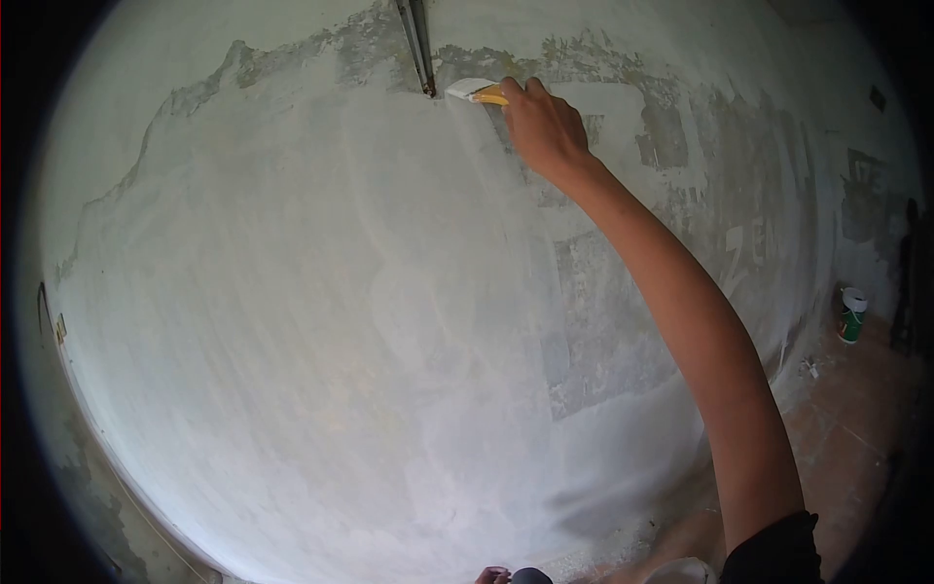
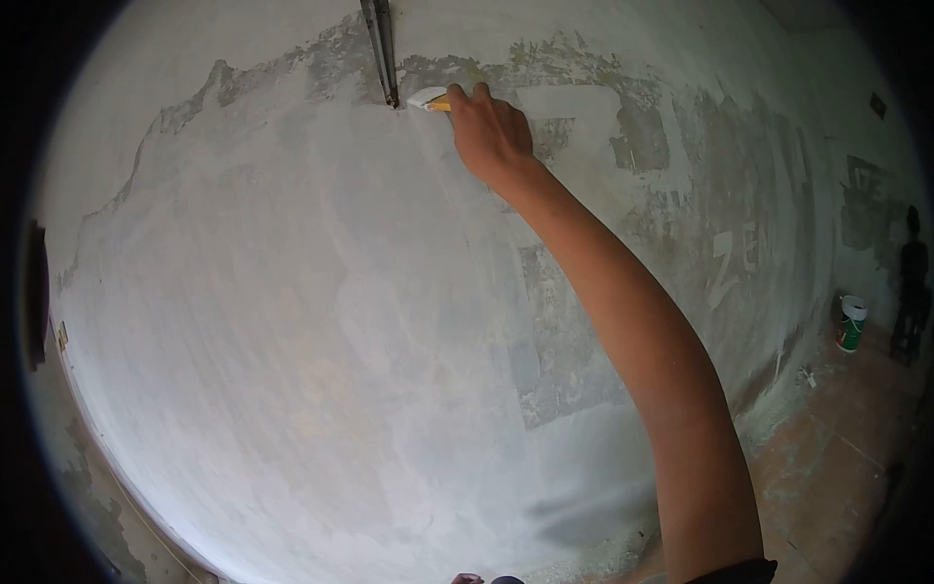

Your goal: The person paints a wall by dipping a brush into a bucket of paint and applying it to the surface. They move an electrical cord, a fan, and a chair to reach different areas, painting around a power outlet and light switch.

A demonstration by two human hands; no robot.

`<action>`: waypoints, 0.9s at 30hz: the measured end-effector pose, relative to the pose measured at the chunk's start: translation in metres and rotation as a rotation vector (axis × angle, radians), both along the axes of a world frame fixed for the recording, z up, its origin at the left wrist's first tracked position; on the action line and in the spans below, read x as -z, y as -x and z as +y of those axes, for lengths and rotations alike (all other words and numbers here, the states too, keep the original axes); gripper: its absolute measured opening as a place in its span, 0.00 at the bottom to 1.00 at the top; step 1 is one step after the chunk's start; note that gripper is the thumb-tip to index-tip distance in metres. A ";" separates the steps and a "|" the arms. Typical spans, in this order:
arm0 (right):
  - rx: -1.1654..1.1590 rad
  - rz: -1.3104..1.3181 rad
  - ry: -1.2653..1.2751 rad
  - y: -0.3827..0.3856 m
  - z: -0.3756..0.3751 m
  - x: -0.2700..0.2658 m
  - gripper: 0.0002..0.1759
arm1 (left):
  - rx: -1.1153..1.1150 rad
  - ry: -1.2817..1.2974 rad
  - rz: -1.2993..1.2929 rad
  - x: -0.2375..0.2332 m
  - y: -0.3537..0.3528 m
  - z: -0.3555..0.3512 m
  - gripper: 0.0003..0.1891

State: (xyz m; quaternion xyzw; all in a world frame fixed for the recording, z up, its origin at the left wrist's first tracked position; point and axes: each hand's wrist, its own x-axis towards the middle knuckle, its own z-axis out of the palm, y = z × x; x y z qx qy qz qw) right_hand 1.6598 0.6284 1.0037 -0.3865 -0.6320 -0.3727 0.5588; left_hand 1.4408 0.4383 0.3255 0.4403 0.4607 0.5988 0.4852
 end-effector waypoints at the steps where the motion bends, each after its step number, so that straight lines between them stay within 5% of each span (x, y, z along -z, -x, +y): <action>1: -0.003 -0.021 0.003 0.003 -0.002 -0.003 0.13 | -0.001 -0.003 -0.018 0.001 0.007 -0.001 0.08; 14: 0.006 -0.175 0.158 -0.001 -0.024 0.016 0.07 | 0.088 -0.029 -0.045 -0.047 -0.021 0.004 0.07; 27: -0.013 -0.257 0.390 -0.029 -0.027 0.141 0.08 | 0.108 -0.052 0.014 -0.069 -0.042 -0.010 0.03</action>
